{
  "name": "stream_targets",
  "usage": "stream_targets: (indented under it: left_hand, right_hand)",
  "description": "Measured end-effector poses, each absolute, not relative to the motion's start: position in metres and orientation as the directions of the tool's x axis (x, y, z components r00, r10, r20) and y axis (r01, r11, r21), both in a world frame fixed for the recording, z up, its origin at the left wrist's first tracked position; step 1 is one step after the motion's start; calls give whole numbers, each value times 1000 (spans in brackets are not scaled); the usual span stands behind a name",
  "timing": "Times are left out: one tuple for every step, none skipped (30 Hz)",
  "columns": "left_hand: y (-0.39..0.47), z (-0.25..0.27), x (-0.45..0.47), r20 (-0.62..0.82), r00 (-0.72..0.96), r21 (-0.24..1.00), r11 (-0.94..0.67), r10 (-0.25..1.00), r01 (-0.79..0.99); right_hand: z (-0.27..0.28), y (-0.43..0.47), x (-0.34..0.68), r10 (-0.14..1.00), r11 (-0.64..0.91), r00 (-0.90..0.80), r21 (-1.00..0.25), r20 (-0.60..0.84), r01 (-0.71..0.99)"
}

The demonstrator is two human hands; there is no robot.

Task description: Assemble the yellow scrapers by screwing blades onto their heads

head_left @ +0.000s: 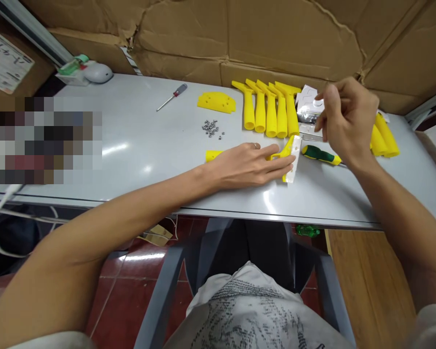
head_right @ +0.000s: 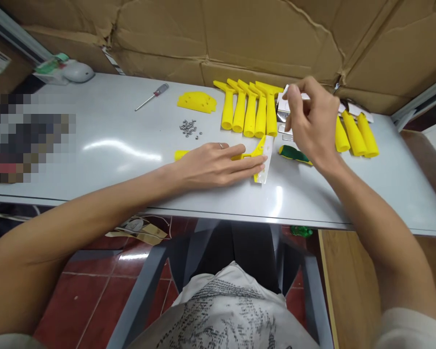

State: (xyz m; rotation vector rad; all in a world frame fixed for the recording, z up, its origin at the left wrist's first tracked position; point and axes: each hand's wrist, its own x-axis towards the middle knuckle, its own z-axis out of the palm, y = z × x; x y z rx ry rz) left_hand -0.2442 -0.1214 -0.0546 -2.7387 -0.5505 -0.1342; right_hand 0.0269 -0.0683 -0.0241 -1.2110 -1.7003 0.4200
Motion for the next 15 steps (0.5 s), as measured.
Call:
stream_targets:
  left_hand:
    - [-122, -55, -243, 152, 925, -305, -873, 349, 380]
    - [-123, -55, -242, 152, 928, -293, -881, 341, 372]
    - [-123, -56, -241, 157, 930, -287, -886, 332, 365]
    - [-123, -58, -241, 162, 933, -295, -887, 321, 356]
    - [-123, -60, -241, 165, 937, -317, -883, 309, 347]
    - [-123, -62, -241, 170, 940, -350, -874, 295, 337]
    - [-122, -64, -242, 177, 943, -387, -861, 282, 330]
    - [-121, -65, -243, 185, 945, -419, -848, 271, 325]
    - [-119, -67, -244, 194, 945, -441, -837, 264, 325]
    - [-117, -69, -246, 203, 944, -451, -831, 259, 325]
    - [-115, -71, -247, 210, 944, -454, -829, 256, 326]
    - [-113, -72, -248, 218, 943, -452, -831, 250, 324]
    - [-111, -73, -249, 227, 944, -449, -834, 241, 321]
    - [-110, -74, -250, 238, 944, -445, -838, 230, 316]
    - [-108, -75, -250, 250, 943, -439, -843, 217, 311]
  right_hand:
    - [-15, -59, 18, 849, 466, -72, -677, 524, 569]
    - [-5, -49, 5, 842, 482, -136, -615, 522, 624]
    - [3, -39, -11, 831, 509, -228, -531, 507, 678]
    - [11, -29, -32, 814, 552, -354, -423, 460, 719]
    - [17, -21, -54, 792, 596, -474, -321, 384, 736]
    - [21, -12, -76, 778, 623, -530, -297, 337, 724]
    - [22, -5, -98, 775, 630, -556, -293, 303, 719]
    - [21, 3, -119, 764, 645, -588, -293, 265, 706]
    - [18, 9, -136, 764, 645, -602, -296, 231, 705]
    - [13, 15, -150, 772, 633, -604, -308, 197, 710]
    - [7, 20, -160, 775, 625, -611, -335, 162, 705]
    - [0, 24, -168, 783, 607, -608, -377, 131, 700]
    - [-7, 27, -173, 795, 577, -597, -435, 106, 692]
    - [-13, 29, -176, 809, 537, -582, -507, 83, 674]
    - [-19, 31, -178, 823, 485, -564, -590, 61, 645]
